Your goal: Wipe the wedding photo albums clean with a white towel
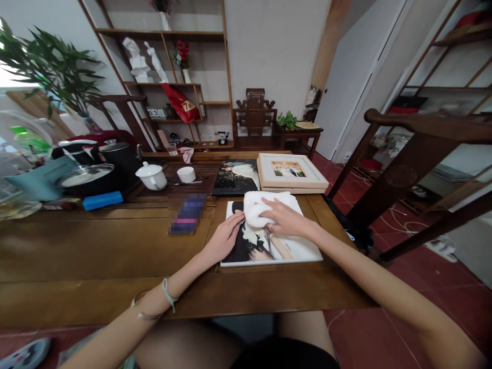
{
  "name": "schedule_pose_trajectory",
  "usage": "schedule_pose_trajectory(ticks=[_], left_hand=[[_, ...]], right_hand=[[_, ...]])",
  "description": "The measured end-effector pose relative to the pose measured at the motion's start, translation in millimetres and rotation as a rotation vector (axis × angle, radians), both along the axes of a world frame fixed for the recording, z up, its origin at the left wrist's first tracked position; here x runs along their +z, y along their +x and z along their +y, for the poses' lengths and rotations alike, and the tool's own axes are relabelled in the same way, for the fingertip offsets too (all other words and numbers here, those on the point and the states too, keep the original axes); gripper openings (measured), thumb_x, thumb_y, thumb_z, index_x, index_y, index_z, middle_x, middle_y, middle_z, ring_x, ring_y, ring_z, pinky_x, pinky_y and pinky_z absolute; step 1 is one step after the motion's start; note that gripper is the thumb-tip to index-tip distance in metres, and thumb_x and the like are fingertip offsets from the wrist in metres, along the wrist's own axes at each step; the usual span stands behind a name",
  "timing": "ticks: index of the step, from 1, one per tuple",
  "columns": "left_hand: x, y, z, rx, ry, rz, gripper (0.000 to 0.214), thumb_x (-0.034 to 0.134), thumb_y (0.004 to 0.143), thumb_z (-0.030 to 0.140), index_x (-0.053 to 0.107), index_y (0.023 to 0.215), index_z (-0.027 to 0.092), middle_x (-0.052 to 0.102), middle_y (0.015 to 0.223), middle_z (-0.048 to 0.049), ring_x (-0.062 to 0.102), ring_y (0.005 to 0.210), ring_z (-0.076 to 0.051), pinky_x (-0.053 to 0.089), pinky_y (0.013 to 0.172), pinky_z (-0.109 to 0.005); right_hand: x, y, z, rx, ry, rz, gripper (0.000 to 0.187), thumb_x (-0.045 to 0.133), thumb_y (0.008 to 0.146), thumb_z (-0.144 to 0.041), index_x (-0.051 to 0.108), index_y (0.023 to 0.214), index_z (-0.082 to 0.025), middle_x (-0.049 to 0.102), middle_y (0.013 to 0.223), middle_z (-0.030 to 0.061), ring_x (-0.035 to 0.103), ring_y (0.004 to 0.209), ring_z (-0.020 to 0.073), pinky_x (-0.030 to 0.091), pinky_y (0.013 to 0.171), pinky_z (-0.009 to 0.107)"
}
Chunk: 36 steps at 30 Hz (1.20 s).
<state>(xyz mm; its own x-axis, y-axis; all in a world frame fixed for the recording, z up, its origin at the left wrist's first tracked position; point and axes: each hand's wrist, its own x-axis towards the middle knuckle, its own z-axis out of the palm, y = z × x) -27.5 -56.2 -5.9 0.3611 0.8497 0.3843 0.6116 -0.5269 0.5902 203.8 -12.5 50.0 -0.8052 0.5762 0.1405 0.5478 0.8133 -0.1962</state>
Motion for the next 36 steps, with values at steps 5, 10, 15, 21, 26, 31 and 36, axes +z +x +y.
schedule_pose_trajectory(ticks=[5, 10, 15, 21, 26, 31, 36], left_hand=[[-1.3, 0.4, 1.1, -0.014, 0.012, 0.003, 0.039, 0.033, 0.092, 0.02, 0.055, 0.124, 0.016, 0.053, 0.136, -0.0113, 0.045, 0.13, -0.023, 0.032, 0.112, -0.047], [-1.1, -0.5, 0.8, -0.036, 0.0, -0.017, 0.041, 0.033, 0.092, 0.018, 0.052, 0.129, 0.017, 0.051, 0.138, -0.0094, 0.041, 0.133, -0.022, 0.03, 0.113, -0.047], [-2.9, -1.9, 1.4, -0.041, -0.002, -0.005, 0.042, 0.034, 0.092, 0.017, 0.051, 0.13, 0.015, 0.051, 0.138, -0.011, 0.041, 0.133, -0.022, 0.03, 0.113, -0.047], [-3.5, -1.1, 2.1, -0.03, 0.006, 0.02, 0.04, 0.033, 0.094, 0.022, 0.053, 0.128, 0.014, 0.051, 0.137, -0.0116, 0.042, 0.132, -0.022, 0.03, 0.113, -0.046], [-0.7, -1.2, 0.9, -0.018, -0.034, 0.029, 0.041, 0.031, 0.095, 0.024, 0.051, 0.13, 0.013, 0.049, 0.14, -0.011, 0.04, 0.133, -0.02, 0.029, 0.114, -0.044], [-1.9, -0.9, 1.0, -0.02, -0.013, 0.035, 0.041, 0.032, 0.095, 0.023, 0.052, 0.13, 0.014, 0.05, 0.139, -0.0106, 0.04, 0.134, -0.021, 0.029, 0.114, -0.044], [-4.2, -1.7, 2.8, -0.031, 0.009, 0.036, 0.041, 0.032, 0.094, 0.022, 0.052, 0.129, 0.014, 0.05, 0.139, -0.0111, 0.04, 0.133, -0.022, 0.029, 0.114, -0.045]], right_hand=[[5.2, 9.7, -39.0, 0.083, -0.022, -0.056, 0.042, 0.05, 0.072, -0.009, 0.065, 0.111, -0.017, 0.043, 0.143, 0.0128, 0.021, 0.14, 0.0279, 0.022, 0.11, 0.053], [6.9, 17.3, -89.9, 0.194, -0.073, -0.091, 0.05, 0.052, 0.071, -0.011, 0.06, 0.12, -0.02, 0.036, 0.148, 0.0082, 0.015, 0.142, 0.0282, 0.015, 0.113, 0.054], [2.6, 16.8, -91.1, 0.224, -0.059, -0.069, 0.051, 0.052, 0.069, -0.01, 0.062, 0.119, -0.019, 0.037, 0.148, 0.0097, 0.018, 0.141, 0.0298, 0.017, 0.112, 0.056], [0.3, 28.0, -25.2, 0.04, 0.037, -0.029, 0.041, 0.051, 0.07, -0.008, 0.068, 0.106, -0.019, 0.046, 0.141, 0.012, 0.031, 0.137, 0.0269, 0.025, 0.11, 0.051], [-3.4, 44.9, 16.2, -0.051, 0.025, -0.045, 0.045, 0.049, 0.07, -0.006, 0.066, 0.11, -0.02, 0.054, 0.134, 0.011, 0.033, 0.136, 0.0273, 0.031, 0.106, 0.051], [-3.8, 51.8, -11.7, -0.035, -0.036, -0.027, 0.046, 0.049, 0.066, -0.005, 0.067, 0.107, -0.017, 0.04, 0.145, 0.0135, 0.031, 0.136, 0.0288, 0.032, 0.106, 0.05], [4.8, 49.2, -67.3, 0.202, -0.098, -0.042, 0.049, 0.048, 0.064, -0.002, 0.067, 0.104, -0.02, 0.041, 0.145, 0.005, 0.02, 0.141, 0.0242, 0.013, 0.116, 0.05]])
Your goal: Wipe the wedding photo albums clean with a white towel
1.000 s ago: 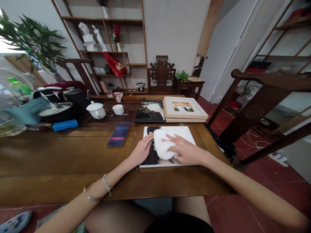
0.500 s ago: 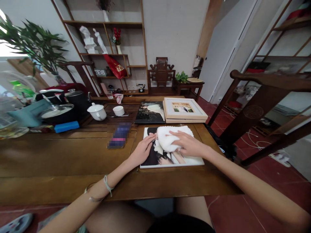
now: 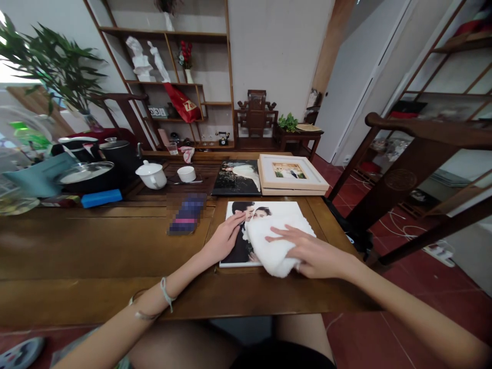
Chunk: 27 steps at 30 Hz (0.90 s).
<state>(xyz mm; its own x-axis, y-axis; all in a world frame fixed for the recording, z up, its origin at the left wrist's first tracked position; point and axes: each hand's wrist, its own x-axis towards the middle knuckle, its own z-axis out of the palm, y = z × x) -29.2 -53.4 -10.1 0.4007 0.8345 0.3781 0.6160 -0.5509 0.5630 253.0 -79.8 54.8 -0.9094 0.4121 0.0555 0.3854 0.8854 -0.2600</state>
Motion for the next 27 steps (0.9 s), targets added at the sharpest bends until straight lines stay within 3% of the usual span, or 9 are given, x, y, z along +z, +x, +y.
schedule_pose_trajectory(ticks=[4, 9, 13, 16, 21, 25, 27], left_hand=[[1.5, -2.5, 1.4, -0.025, 0.002, 0.017, 0.04, 0.032, 0.095, 0.022, 0.052, 0.13, 0.016, 0.05, 0.139, -0.0103, 0.041, 0.133, -0.022, 0.03, 0.113, -0.047], [3.4, -4.4, 2.7, -0.046, 0.008, 0.058, 0.041, 0.032, 0.095, 0.021, 0.051, 0.131, 0.017, 0.049, 0.14, -0.0103, 0.041, 0.133, -0.022, 0.032, 0.112, -0.046], [4.4, -4.3, 2.8, -0.052, 0.01, 0.071, 0.041, 0.03, 0.095, 0.021, 0.051, 0.131, 0.016, 0.048, 0.141, -0.011, 0.04, 0.134, -0.022, 0.031, 0.112, -0.046], [5.2, -4.2, 2.3, -0.051, 0.004, 0.073, 0.041, 0.03, 0.095, 0.021, 0.05, 0.131, 0.016, 0.048, 0.141, -0.0107, 0.04, 0.134, -0.022, 0.031, 0.112, -0.046], [5.4, -2.0, 0.7, -0.03, -0.003, 0.061, 0.042, 0.03, 0.095, 0.02, 0.05, 0.132, 0.018, 0.048, 0.141, -0.009, 0.04, 0.134, -0.021, 0.031, 0.112, -0.045], [4.6, 0.0, -0.3, 0.011, -0.032, 0.038, 0.042, 0.029, 0.096, 0.023, 0.051, 0.131, 0.017, 0.048, 0.141, -0.0092, 0.04, 0.134, -0.022, 0.03, 0.113, -0.046], [3.8, -0.2, -0.2, 0.004, -0.029, 0.036, 0.042, 0.029, 0.096, 0.023, 0.05, 0.132, 0.016, 0.048, 0.141, -0.0098, 0.039, 0.135, -0.022, 0.029, 0.113, -0.046]], right_hand=[[1.2, 2.5, 5.0, -0.054, -0.028, -0.004, 0.049, 0.047, 0.064, -0.002, 0.068, 0.104, -0.021, 0.04, 0.146, 0.0033, 0.025, 0.14, 0.0249, 0.017, 0.115, 0.049], [-8.0, 15.5, 62.5, -0.295, -0.013, 0.014, 0.044, 0.049, 0.067, -0.008, 0.068, 0.106, -0.018, 0.038, 0.147, 0.0096, 0.036, 0.133, 0.0304, 0.034, 0.105, 0.048], [-16.4, 27.0, 97.9, -0.382, 0.011, 0.043, 0.041, 0.049, 0.071, -0.012, 0.067, 0.107, -0.019, 0.054, 0.134, 0.0087, 0.045, 0.127, 0.03, 0.035, 0.105, 0.048], [-20.3, 33.4, 103.6, -0.42, 0.015, 0.049, 0.04, 0.048, 0.072, -0.013, 0.067, 0.106, -0.02, 0.058, 0.129, 0.0077, 0.048, 0.123, 0.0291, 0.035, 0.105, 0.049], [-15.7, 33.2, 72.0, -0.385, 0.005, 0.026, 0.041, 0.048, 0.067, -0.009, 0.068, 0.101, -0.018, 0.038, 0.147, 0.0087, 0.032, 0.136, 0.0303, 0.032, 0.107, 0.05], [-4.6, 21.6, 17.4, -0.238, -0.014, -0.001, 0.041, 0.048, 0.063, -0.005, 0.07, 0.095, -0.017, 0.035, 0.148, 0.0075, 0.025, 0.139, 0.0283, 0.023, 0.113, 0.049], [-0.7, 13.5, -10.3, -0.121, -0.01, -0.004, 0.049, 0.046, 0.063, -0.004, 0.068, 0.103, -0.02, 0.038, 0.147, 0.0035, 0.02, 0.141, 0.0254, 0.014, 0.116, 0.049]])
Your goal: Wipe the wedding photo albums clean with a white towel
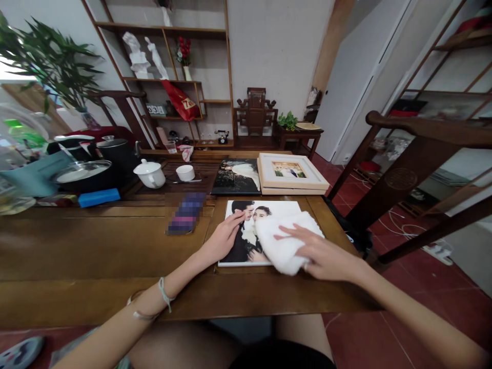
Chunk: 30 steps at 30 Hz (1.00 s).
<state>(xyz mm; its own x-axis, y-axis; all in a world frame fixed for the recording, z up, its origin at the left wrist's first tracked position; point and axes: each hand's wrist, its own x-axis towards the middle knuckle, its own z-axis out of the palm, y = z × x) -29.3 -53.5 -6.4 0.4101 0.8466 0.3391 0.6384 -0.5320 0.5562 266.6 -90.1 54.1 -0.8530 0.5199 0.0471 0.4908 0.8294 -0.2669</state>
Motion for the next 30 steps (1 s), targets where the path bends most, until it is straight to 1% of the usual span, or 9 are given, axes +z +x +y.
schedule_pose_trajectory(ticks=[3, 5, 8, 12, 15, 19, 26, 28, 30], left_hand=[[-1.9, -1.4, 0.9, -0.036, 0.033, -0.003, 0.042, 0.031, 0.095, 0.021, 0.049, 0.133, 0.018, 0.047, 0.141, -0.0088, 0.038, 0.135, -0.022, 0.029, 0.113, -0.047], [-3.0, -2.3, 1.5, -0.042, 0.043, -0.007, 0.042, 0.031, 0.095, 0.02, 0.05, 0.132, 0.019, 0.048, 0.141, -0.0085, 0.038, 0.135, -0.022, 0.029, 0.113, -0.048], [-3.6, -3.0, 1.8, -0.029, 0.029, 0.004, 0.042, 0.031, 0.095, 0.021, 0.05, 0.132, 0.017, 0.047, 0.141, -0.0099, 0.039, 0.134, -0.022, 0.029, 0.113, -0.046], [-2.4, -2.6, 1.2, -0.017, 0.019, 0.019, 0.042, 0.031, 0.095, 0.022, 0.051, 0.132, 0.017, 0.047, 0.142, -0.0099, 0.039, 0.134, -0.022, 0.03, 0.113, -0.044], [-2.0, -1.6, 0.6, -0.016, 0.024, 0.031, 0.042, 0.03, 0.095, 0.021, 0.049, 0.133, 0.016, 0.047, 0.142, -0.0109, 0.039, 0.134, -0.022, 0.031, 0.113, -0.045], [-4.1, -0.4, 0.3, -0.005, 0.032, 0.025, 0.043, 0.03, 0.095, 0.019, 0.05, 0.132, 0.016, 0.046, 0.142, -0.0112, 0.039, 0.135, -0.022, 0.031, 0.112, -0.046], [-5.2, -0.6, 0.6, -0.021, 0.039, -0.011, 0.042, 0.032, 0.094, 0.017, 0.051, 0.131, 0.016, 0.047, 0.141, -0.0111, 0.038, 0.135, -0.022, 0.029, 0.113, -0.047], [-4.4, -0.9, 0.8, -0.023, 0.033, -0.014, 0.042, 0.032, 0.094, 0.017, 0.051, 0.131, 0.017, 0.047, 0.141, -0.0107, 0.038, 0.135, -0.022, 0.029, 0.113, -0.047], [-4.2, -1.3, 1.1, -0.027, 0.039, -0.02, 0.042, 0.032, 0.094, 0.018, 0.051, 0.131, 0.019, 0.048, 0.141, -0.0097, 0.039, 0.134, -0.022, 0.03, 0.113, -0.047]], right_hand=[[1.0, -9.8, -25.0, 0.083, 0.002, 0.004, 0.06, 0.046, 0.062, -0.003, 0.063, 0.116, -0.022, 0.039, 0.147, 0.0012, 0.017, 0.142, 0.0236, 0.009, 0.117, 0.049], [-1.1, -12.1, -24.1, 0.047, 0.001, 0.016, 0.054, 0.047, 0.062, -0.003, 0.066, 0.11, -0.021, 0.039, 0.147, 0.0038, 0.021, 0.141, 0.0244, 0.012, 0.116, 0.049], [-5.8, -9.0, 1.7, -0.068, 0.018, 0.031, 0.042, 0.049, 0.064, -0.005, 0.069, 0.098, -0.019, 0.041, 0.145, 0.0095, 0.03, 0.138, 0.0266, 0.022, 0.113, 0.05], [-11.7, 0.5, 48.9, -0.257, 0.079, 0.054, 0.042, 0.049, 0.07, -0.009, 0.067, 0.106, -0.02, 0.044, 0.143, 0.01, 0.036, 0.134, 0.0285, 0.034, 0.105, 0.051], [-15.1, 2.6, 64.6, -0.347, 0.123, 0.064, 0.041, 0.047, 0.074, -0.011, 0.066, 0.11, -0.019, 0.044, 0.142, 0.0114, 0.037, 0.133, 0.0299, 0.036, 0.104, 0.051], [-14.5, -8.1, 41.1, -0.328, 0.164, 0.025, 0.041, 0.05, 0.07, -0.009, 0.067, 0.105, -0.019, 0.047, 0.14, 0.0122, 0.035, 0.134, 0.0322, 0.03, 0.107, 0.055], [-8.5, -41.2, -41.8, -0.061, 0.074, -0.054, 0.041, 0.053, 0.065, -0.008, 0.069, 0.101, -0.019, 0.034, 0.149, 0.0104, 0.017, 0.14, 0.0365, 0.018, 0.109, 0.062], [-8.4, -46.2, -41.7, -0.017, 0.055, -0.027, 0.043, 0.053, 0.066, -0.009, 0.068, 0.104, -0.02, 0.036, 0.148, 0.0094, 0.018, 0.14, 0.0346, 0.018, 0.11, 0.06], [-7.8, -46.7, -25.5, -0.055, 0.045, 0.012, 0.042, 0.052, 0.067, -0.009, 0.068, 0.103, -0.021, 0.042, 0.144, 0.0094, 0.025, 0.139, 0.0314, 0.022, 0.11, 0.058]])
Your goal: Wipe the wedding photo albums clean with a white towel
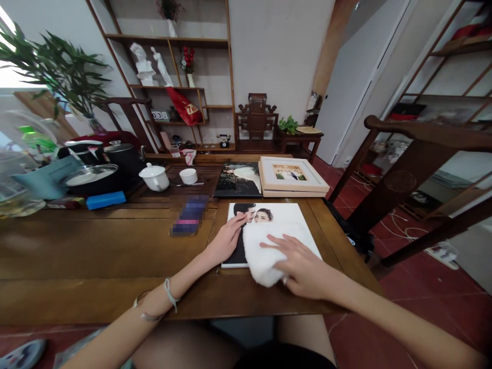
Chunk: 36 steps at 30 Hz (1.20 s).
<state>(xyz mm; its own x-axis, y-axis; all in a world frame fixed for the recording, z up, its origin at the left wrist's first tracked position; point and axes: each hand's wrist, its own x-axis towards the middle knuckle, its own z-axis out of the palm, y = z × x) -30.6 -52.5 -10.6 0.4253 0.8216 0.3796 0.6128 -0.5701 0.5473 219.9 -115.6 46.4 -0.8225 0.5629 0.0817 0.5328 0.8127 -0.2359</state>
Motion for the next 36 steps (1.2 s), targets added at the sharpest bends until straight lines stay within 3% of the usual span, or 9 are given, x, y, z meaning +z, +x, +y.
schedule_pose_trajectory(ticks=[7, 10, 14, 19, 24, 27, 31, 34, 36], left_hand=[[-0.6, -0.4, 0.6, 0.009, -0.01, 0.021, 0.042, 0.031, 0.095, 0.021, 0.051, 0.131, 0.017, 0.047, 0.141, -0.0103, 0.04, 0.134, -0.022, 0.031, 0.112, -0.046], [-1.5, -0.3, 0.6, 0.023, -0.013, 0.012, 0.041, 0.032, 0.095, 0.021, 0.053, 0.13, 0.018, 0.048, 0.141, -0.0096, 0.042, 0.133, -0.022, 0.032, 0.112, -0.046], [-3.1, -0.5, 0.4, 0.025, -0.003, -0.005, 0.041, 0.032, 0.095, 0.021, 0.053, 0.129, 0.019, 0.049, 0.14, -0.009, 0.042, 0.132, -0.021, 0.032, 0.112, -0.045], [-1.6, 0.5, -0.6, 0.016, -0.001, -0.001, 0.042, 0.031, 0.094, 0.019, 0.051, 0.131, 0.018, 0.048, 0.141, -0.0092, 0.038, 0.135, -0.022, 0.03, 0.113, -0.047], [0.1, 0.8, -0.9, 0.002, -0.003, -0.001, 0.043, 0.03, 0.094, 0.017, 0.05, 0.132, 0.016, 0.046, 0.142, -0.0112, 0.037, 0.135, -0.023, 0.028, 0.113, -0.047], [0.2, 0.3, -0.8, 0.001, 0.005, -0.005, 0.042, 0.032, 0.094, 0.018, 0.051, 0.131, 0.018, 0.047, 0.141, -0.0099, 0.038, 0.135, -0.023, 0.029, 0.113, -0.048], [0.1, -0.3, -0.4, 0.006, 0.0, 0.011, 0.041, 0.031, 0.095, 0.02, 0.051, 0.13, 0.017, 0.048, 0.141, -0.01, 0.039, 0.135, -0.022, 0.029, 0.113, -0.046], [0.2, -0.6, 0.0, 0.015, -0.015, 0.03, 0.042, 0.03, 0.095, 0.021, 0.051, 0.131, 0.016, 0.047, 0.142, -0.0105, 0.039, 0.134, -0.021, 0.03, 0.113, -0.045], [0.3, -0.8, 0.2, 0.018, -0.024, 0.037, 0.042, 0.03, 0.095, 0.02, 0.051, 0.131, 0.016, 0.046, 0.142, -0.0108, 0.039, 0.134, -0.022, 0.031, 0.113, -0.045]], right_hand=[[-2.5, 38.1, 100.8, -0.192, -0.018, 0.068, 0.04, 0.047, 0.069, -0.01, 0.069, 0.102, -0.018, 0.05, 0.138, 0.0118, 0.043, 0.128, 0.0308, 0.038, 0.101, 0.049], [-9.9, 56.0, 121.2, -0.28, -0.048, 0.093, 0.042, 0.048, 0.069, -0.012, 0.068, 0.105, -0.018, 0.05, 0.137, 0.0112, 0.037, 0.132, 0.0329, 0.036, 0.102, 0.052], [-12.1, 58.7, 111.4, -0.263, -0.029, 0.101, 0.042, 0.048, 0.066, -0.01, 0.069, 0.1, -0.018, 0.047, 0.14, 0.0108, 0.035, 0.134, 0.0329, 0.031, 0.106, 0.053], [0.1, 35.4, 53.1, -0.063, -0.024, 0.061, 0.04, 0.047, 0.06, -0.006, 0.07, 0.089, -0.02, 0.048, 0.14, 0.0074, 0.035, 0.135, 0.0279, 0.025, 0.111, 0.052], [9.4, 14.7, 5.4, 0.093, -0.07, 0.047, 0.047, 0.047, 0.062, -0.005, 0.069, 0.1, -0.023, 0.047, 0.141, 0.0025, 0.026, 0.139, 0.0253, 0.014, 0.115, 0.052], [10.2, 16.5, 18.2, 0.043, -0.114, 0.041, 0.043, 0.047, 0.062, -0.005, 0.069, 0.096, -0.02, 0.045, 0.143, 0.0067, 0.032, 0.137, 0.0257, 0.021, 0.113, 0.049], [6.8, 31.8, 72.9, -0.095, -0.154, 0.098, 0.038, 0.047, 0.063, -0.007, 0.069, 0.092, -0.018, 0.049, 0.139, 0.0097, 0.038, 0.132, 0.0281, 0.034, 0.106, 0.047], [2.9, 43.4, 112.2, -0.118, -0.168, 0.145, 0.031, 0.046, 0.062, -0.008, 0.068, 0.081, -0.018, 0.068, 0.109, 0.0072, 0.052, 0.119, 0.0276, 0.037, 0.103, 0.046], [0.2, 48.5, 128.1, -0.122, -0.163, 0.16, 0.028, 0.044, 0.062, -0.009, 0.067, 0.075, -0.017, 0.071, 0.091, 0.0055, 0.059, 0.108, 0.0268, 0.039, 0.101, 0.045]])
